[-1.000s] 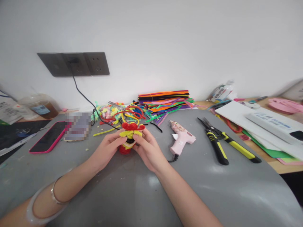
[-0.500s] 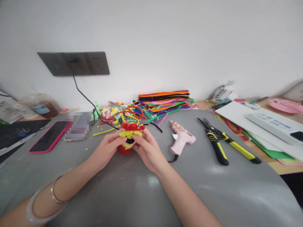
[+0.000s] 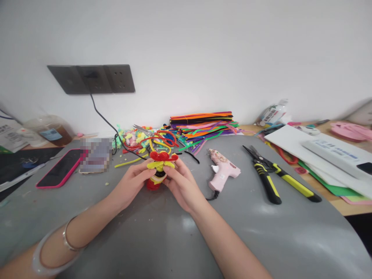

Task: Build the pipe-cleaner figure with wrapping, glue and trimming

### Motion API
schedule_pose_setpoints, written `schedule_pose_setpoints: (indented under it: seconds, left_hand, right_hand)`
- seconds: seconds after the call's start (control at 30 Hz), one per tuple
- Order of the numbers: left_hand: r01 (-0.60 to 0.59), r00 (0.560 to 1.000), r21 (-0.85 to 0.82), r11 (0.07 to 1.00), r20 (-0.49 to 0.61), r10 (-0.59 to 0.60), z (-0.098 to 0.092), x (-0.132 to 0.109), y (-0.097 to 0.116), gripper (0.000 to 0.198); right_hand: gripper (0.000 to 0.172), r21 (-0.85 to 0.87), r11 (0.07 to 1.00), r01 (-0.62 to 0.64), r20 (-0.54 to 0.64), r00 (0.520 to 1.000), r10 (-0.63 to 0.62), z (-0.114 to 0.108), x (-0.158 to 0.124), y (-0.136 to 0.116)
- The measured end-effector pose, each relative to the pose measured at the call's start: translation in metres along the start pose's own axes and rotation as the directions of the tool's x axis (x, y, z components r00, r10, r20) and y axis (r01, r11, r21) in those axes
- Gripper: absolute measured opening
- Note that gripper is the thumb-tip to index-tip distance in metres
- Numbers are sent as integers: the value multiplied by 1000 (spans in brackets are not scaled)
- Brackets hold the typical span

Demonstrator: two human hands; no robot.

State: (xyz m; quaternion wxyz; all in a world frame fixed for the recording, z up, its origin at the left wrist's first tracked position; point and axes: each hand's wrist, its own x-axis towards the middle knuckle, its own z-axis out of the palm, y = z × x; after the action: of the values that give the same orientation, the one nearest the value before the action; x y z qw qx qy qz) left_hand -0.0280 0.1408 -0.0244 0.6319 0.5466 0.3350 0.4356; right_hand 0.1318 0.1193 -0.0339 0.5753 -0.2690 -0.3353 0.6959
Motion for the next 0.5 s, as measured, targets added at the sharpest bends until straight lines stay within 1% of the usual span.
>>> schedule_pose_setpoints:
  seconds: [0.13,0.27,0.4,0.47,0.5]
  left_hand:
    - [22,1000,-21,1000,-15,-23,0,1,2,22]
    - [73,995,-86,994,-59,-79,-2,2,5,25]
    - [85,990,-160,984,-101,-102,-4,7,5,22]
    - [91,982,-211,973,-146,-123,-6,11,4,22]
    - [67,977,-238,969,-183,-113,-6,13,3,23]
  right_hand:
    - [27,13,1000,-23,-11,1000,23,1,2,-1]
    - [30,17,997,-78,16,997,78,2,9,-3]
    - [33,-7,990,-140,29,990,140,1,25,-8]
    - [35,-35,981,-191,25,981,192,1,36,-12]
    - [36,-51,974,-219,25,975,220,2,42,-15]
